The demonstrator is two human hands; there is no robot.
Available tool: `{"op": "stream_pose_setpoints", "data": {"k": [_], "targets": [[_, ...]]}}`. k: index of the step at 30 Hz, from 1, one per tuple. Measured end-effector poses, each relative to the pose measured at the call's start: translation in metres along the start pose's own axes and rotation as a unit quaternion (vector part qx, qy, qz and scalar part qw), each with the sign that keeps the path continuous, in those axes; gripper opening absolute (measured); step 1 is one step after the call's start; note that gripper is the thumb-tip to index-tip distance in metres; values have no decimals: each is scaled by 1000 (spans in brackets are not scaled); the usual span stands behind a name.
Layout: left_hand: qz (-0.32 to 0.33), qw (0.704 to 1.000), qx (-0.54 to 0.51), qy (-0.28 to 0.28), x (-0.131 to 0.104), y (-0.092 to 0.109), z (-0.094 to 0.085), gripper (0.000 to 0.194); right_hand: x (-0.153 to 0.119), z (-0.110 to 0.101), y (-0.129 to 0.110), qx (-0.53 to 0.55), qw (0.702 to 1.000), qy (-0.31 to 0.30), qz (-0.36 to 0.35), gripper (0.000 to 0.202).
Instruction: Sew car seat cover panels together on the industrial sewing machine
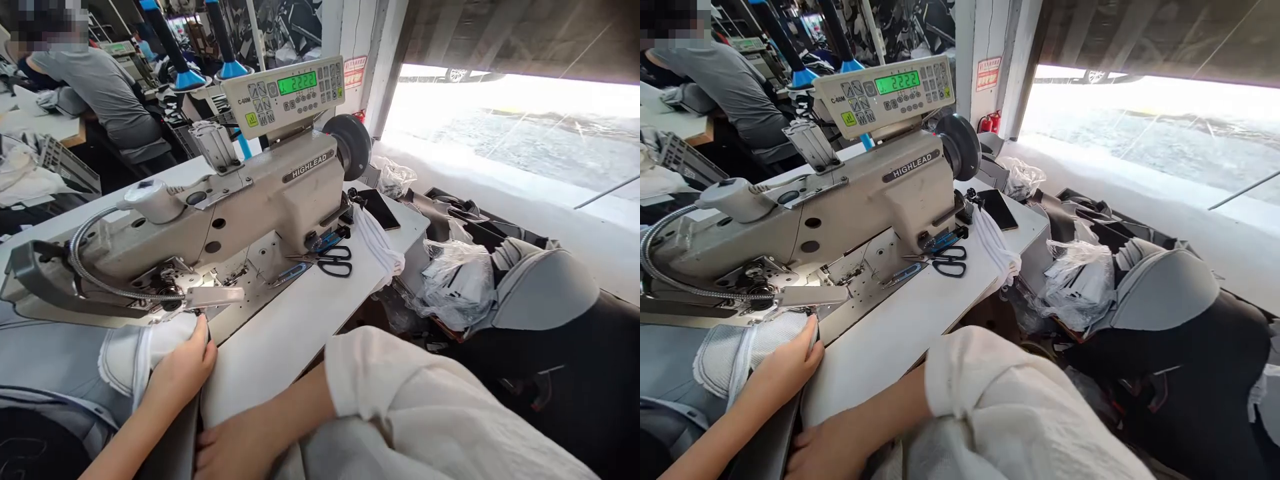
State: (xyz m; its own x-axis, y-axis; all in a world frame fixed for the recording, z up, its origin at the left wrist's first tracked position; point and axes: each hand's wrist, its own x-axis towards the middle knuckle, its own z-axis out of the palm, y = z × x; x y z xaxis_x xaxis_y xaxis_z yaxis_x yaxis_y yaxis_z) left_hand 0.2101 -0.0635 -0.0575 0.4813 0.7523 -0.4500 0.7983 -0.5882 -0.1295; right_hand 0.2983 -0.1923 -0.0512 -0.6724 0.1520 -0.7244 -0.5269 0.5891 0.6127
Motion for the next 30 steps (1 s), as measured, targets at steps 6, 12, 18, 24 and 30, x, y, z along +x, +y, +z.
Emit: {"op": "stream_pose_setpoints", "data": {"k": [6, 12, 18, 24, 30], "targets": [[-6, 1000, -30, -1, 3, -3, 4, 59, -98, 82, -118, 500, 591, 321, 546, 37], [2, 999, -24, 37, 1, 0, 0, 56, -162, 110, -172, 301, 223, 323, 869, 28], [-7, 998, -33, 56, 5, -6, -1, 60, -85, 109, -110, 480, 504, 436, 571, 26], [-4, 998, -32, 60, 6, -7, -1, 62, -32, 98, -66, 509, 539, 463, 486, 23], [-10, 996, -40, 79, 9, -8, 5, 64, -36, 100, -70, 542, 480, 460, 514, 23]]}}
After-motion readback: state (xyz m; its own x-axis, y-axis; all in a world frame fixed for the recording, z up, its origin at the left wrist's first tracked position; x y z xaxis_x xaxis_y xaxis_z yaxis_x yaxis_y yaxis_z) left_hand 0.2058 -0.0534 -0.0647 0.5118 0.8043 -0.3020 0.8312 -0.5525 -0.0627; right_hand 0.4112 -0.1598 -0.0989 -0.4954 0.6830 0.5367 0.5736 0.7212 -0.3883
